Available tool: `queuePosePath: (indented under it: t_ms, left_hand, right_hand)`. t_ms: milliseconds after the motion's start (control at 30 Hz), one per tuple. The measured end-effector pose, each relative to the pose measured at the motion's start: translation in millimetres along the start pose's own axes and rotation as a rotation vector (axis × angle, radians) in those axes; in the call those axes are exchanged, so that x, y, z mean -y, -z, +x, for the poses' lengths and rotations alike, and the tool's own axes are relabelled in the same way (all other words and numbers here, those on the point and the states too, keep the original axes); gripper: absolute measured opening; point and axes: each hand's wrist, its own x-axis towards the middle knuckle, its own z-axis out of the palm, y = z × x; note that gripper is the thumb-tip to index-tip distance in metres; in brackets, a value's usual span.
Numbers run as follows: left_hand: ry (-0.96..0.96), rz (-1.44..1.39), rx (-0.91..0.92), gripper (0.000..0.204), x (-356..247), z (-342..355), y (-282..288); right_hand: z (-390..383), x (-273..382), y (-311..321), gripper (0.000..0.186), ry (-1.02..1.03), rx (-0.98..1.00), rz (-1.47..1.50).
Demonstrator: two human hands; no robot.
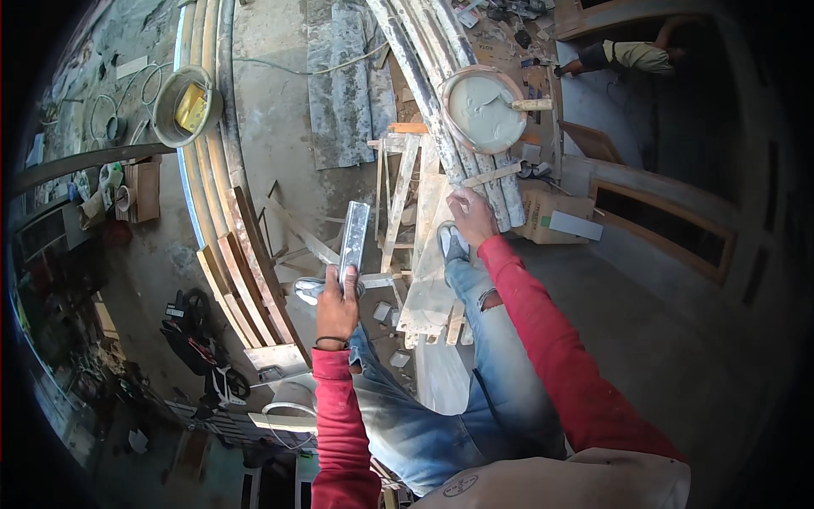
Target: The person mixes mortar in a bucket with a trowel, spreads the mortar along a metal strip using the trowel, and presses the metal strip against an overhead concrete edge by hand.
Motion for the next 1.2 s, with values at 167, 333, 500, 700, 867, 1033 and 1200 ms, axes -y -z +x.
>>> queuePosePath:
  t_ms: [167,333,500,700,867,1033,1200]
  left_hand:
    - [-0.160,0.233,0.004,0.047,-4,121,3]
    - [-0.308,0.377,0.057,0.049,-15,223,-46]
    - [-0.376,0.456,0.178,0.046,-7,276,-107]
    - [-0.601,0.450,0.128,0.040,8,316,-171]
    - [-0.636,0.345,0.154,0.036,4,337,-205]
    - [-0.610,0.363,0.179,0.036,5,339,-208]
    - [-0.618,0.321,0.198,0.038,13,318,-199]
  right_hand:
    - [191,-66,105,0.029,0.398,-0.637,-1.072]
    - [284,-99,163,0.032,0.174,0.014,-1.471]
    - [178,-41,192,0.038,0.330,0.111,-1.483]
    - [88,-206,108,0.033,0.265,-0.354,-0.942]
    - [67,-223,63,0.042,0.149,-0.461,-0.801]
    - [12,-233,72,0.041,0.129,-0.417,-0.786]
    - [-30,-213,144,0.036,0.186,-0.315,-0.548]
